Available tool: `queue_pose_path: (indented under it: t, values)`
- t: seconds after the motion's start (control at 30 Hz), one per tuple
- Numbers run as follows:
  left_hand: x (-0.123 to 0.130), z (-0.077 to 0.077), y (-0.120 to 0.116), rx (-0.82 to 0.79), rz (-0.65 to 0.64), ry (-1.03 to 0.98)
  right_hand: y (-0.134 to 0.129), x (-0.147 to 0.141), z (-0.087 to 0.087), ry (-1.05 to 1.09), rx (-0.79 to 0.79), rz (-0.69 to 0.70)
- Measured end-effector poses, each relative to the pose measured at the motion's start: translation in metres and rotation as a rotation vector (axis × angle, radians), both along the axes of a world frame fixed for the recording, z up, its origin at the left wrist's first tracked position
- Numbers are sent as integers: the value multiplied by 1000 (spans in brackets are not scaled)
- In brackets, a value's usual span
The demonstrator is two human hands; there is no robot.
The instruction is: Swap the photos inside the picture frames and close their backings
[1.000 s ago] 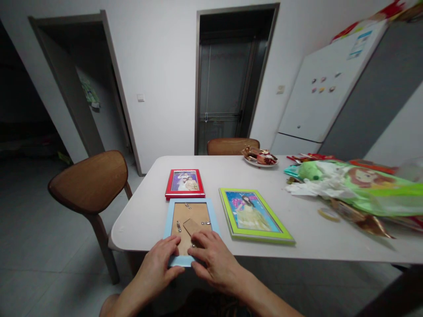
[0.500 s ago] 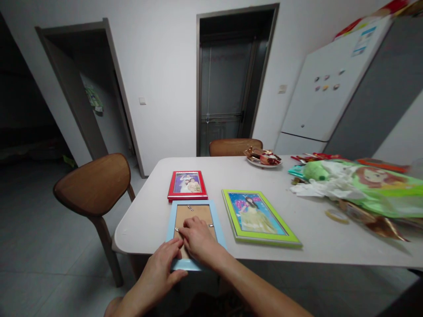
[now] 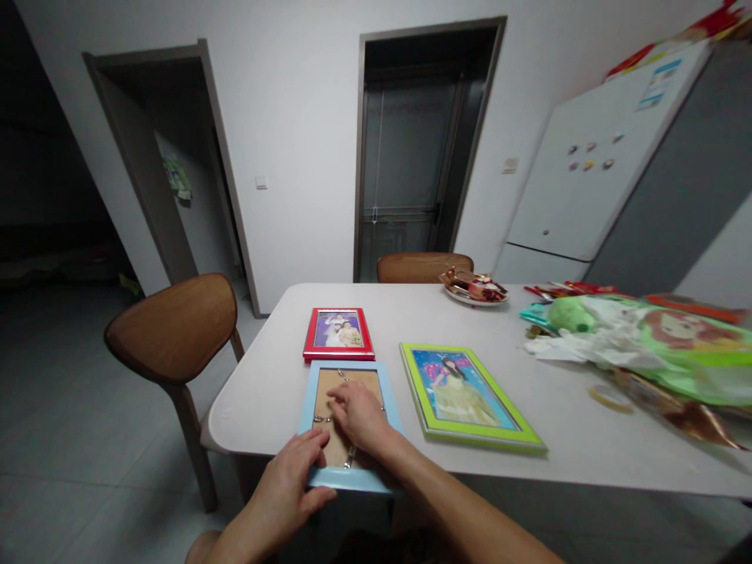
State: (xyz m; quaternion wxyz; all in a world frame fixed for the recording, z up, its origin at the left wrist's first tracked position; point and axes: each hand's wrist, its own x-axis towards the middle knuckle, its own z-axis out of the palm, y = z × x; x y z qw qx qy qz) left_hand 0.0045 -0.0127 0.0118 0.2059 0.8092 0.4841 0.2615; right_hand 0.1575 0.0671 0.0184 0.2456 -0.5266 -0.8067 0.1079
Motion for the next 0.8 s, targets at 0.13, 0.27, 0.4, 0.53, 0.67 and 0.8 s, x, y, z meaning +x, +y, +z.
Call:
queue_pose_path:
  t: [0.13, 0.27, 0.4, 0.53, 0.67, 0.8]
  values:
    - [1, 4, -1, -19, 15, 11, 35, 4, -4, -7, -54, -226]
    - [1, 7, -3, -14, 25, 26, 59, 4, -11, -31, -92, -346]
    - [2, 6, -7, -23, 35, 40, 65, 0, -15, -49, -103, -405]
    - [3, 6, -10, -34, 37, 36, 65, -4, -15, -54, -104, -411]
    - [5, 10, -10, -37, 47, 36, 68, -3, -16, -38, -100, -424]
    - [6, 15, -10, -38, 65, 67, 70, 0, -13, 20, -89, -440]
